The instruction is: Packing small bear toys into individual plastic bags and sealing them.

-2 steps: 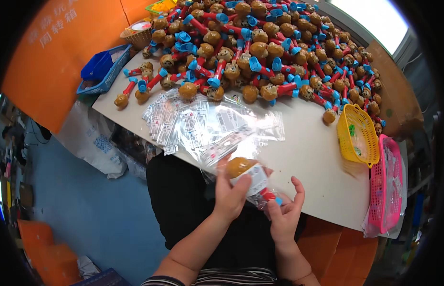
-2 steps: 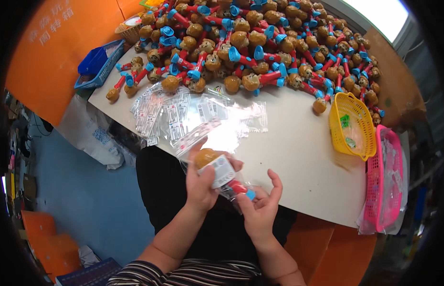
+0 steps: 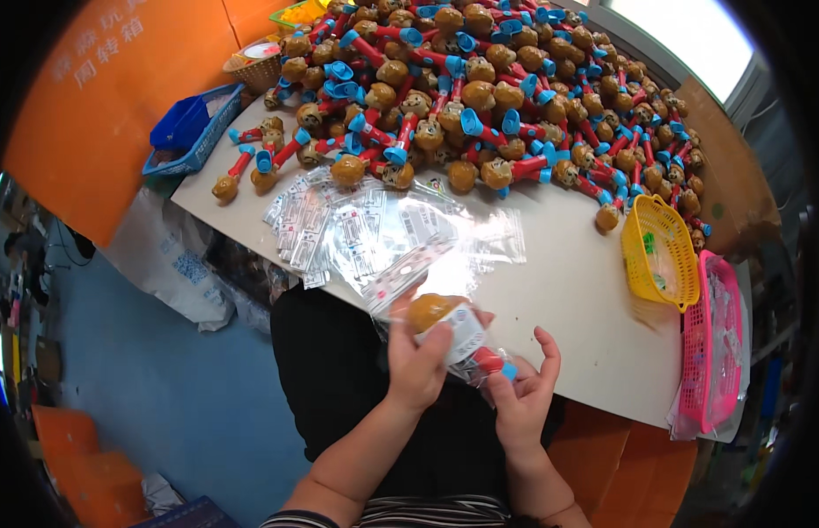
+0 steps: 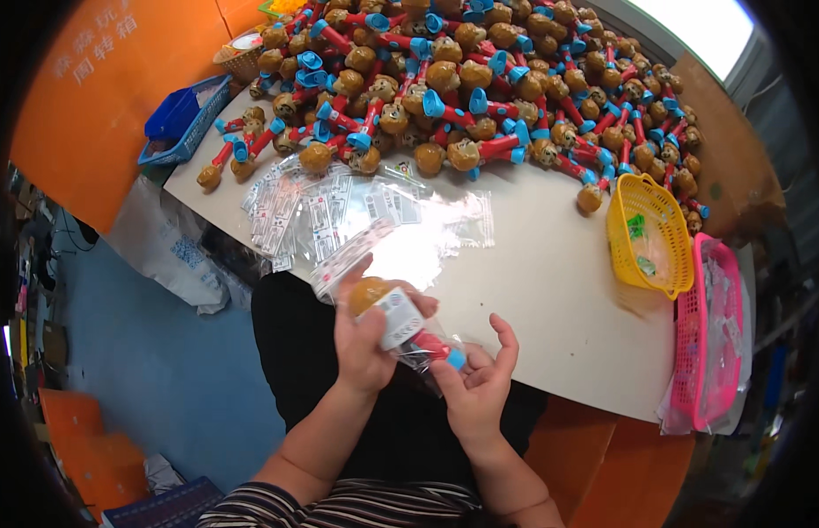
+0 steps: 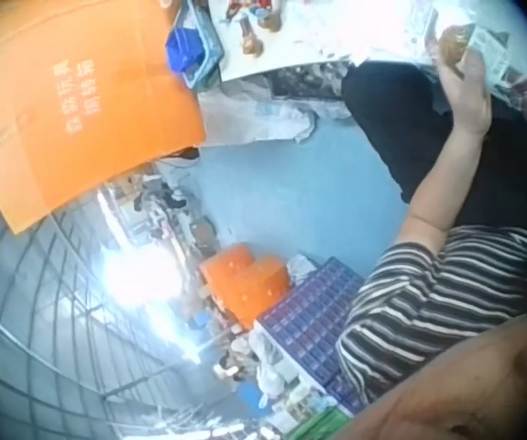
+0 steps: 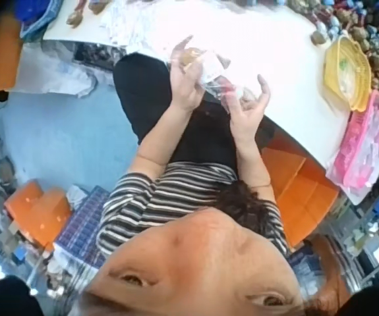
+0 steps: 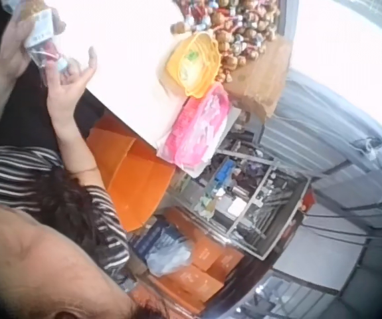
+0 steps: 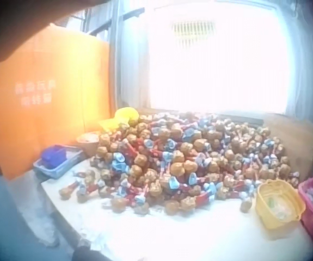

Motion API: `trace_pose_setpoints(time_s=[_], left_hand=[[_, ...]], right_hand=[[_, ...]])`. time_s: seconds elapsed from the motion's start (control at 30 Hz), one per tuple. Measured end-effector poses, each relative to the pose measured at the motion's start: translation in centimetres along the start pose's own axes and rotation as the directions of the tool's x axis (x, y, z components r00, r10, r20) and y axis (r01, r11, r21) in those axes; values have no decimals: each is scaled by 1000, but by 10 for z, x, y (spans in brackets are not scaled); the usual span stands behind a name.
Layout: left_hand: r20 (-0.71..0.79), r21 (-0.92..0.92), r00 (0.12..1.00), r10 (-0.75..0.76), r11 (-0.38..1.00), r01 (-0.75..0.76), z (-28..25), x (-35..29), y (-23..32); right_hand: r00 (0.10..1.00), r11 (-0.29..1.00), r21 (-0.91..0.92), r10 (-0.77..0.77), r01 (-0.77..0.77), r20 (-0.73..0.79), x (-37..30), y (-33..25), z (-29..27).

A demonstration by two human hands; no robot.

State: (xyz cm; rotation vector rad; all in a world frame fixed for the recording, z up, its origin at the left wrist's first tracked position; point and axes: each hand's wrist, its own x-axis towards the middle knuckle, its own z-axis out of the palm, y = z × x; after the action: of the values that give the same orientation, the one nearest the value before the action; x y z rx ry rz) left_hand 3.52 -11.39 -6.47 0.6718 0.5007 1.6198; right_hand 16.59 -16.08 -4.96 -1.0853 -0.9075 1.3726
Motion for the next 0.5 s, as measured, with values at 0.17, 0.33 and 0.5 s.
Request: trace_pose_setpoints(time_s=[0.17, 0.33, 0.5], left_hand=[[-106, -10, 980, 167, 986, -169, -27, -4, 25], [-240, -138, 954, 181, 966, -219, -58, -18, 52], [-390, 206, 901, 188, 972, -114, -87, -34, 81]], right_hand=[[979, 973, 109, -200, 203, -40, 7, 6, 17], [971, 973, 131, -206, 190, 120, 2, 2, 42], [970, 999, 27, 32, -40, 239, 6, 15, 68]])
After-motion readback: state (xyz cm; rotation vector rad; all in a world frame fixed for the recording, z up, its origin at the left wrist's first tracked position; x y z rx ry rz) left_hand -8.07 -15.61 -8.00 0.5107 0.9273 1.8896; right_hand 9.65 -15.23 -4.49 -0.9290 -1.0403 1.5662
